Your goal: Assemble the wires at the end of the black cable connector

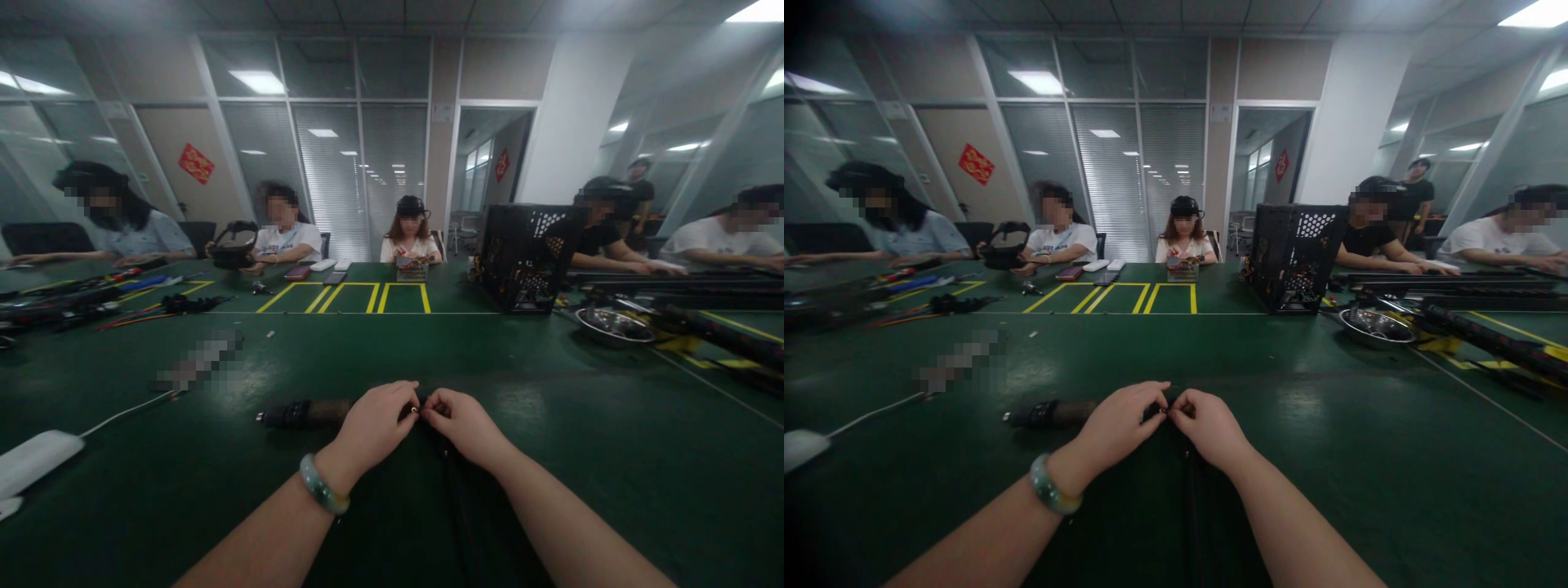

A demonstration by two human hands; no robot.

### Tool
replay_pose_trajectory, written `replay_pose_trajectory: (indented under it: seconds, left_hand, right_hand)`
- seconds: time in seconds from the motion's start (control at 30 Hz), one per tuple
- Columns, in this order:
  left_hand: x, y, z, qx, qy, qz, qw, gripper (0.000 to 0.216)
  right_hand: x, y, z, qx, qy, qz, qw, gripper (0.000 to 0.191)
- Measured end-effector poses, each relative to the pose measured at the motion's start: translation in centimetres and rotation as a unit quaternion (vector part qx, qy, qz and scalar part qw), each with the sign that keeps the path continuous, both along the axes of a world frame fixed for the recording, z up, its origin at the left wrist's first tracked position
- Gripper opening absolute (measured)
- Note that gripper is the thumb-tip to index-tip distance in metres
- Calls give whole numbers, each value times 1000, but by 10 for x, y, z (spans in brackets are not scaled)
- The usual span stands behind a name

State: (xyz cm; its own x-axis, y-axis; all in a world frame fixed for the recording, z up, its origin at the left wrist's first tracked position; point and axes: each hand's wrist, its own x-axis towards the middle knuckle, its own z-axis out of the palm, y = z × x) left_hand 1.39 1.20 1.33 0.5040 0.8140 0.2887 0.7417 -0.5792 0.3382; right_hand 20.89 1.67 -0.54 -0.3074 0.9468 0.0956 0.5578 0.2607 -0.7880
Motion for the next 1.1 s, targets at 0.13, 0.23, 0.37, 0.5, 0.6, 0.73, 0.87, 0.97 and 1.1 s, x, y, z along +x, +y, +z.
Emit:
replay_pose_trajectory:
  seconds: [0.13,0.23,0.37,0.5,0.6,0.73,0.87,0.97,1.1]
  left_hand:
    - [0,0,1,5,2,-6,1000,11]
    - [0,0,-1,6,-3,3,1000,15]
    - [0,1,-2,1,-4,7,1000,13]
    - [0,2,-1,5,-2,-10,1000,11]
    - [0,2,-3,13,-5,-11,1000,15]
    - [0,2,-5,21,-11,4,1000,16]
    - [-1,2,-5,21,-5,-3,1000,10]
    - [-1,2,-4,23,-3,-14,1000,13]
    - [-1,0,-3,26,-11,-1,1000,19]
  right_hand:
    - [0,0,0,-4,-2,-1,1000,13]
    - [0,0,0,-6,0,-3,1000,13]
    - [1,0,0,-6,3,-1,1000,12]
    - [1,1,-2,-1,-3,2,1000,13]
    - [0,2,-4,6,1,3,1000,13]
    - [0,2,-5,6,5,2,1000,11]
    - [0,0,-1,10,-5,0,1000,12]
    - [0,-1,1,13,-12,-2,1000,13]
    - [0,0,0,0,-6,-1,1000,13]
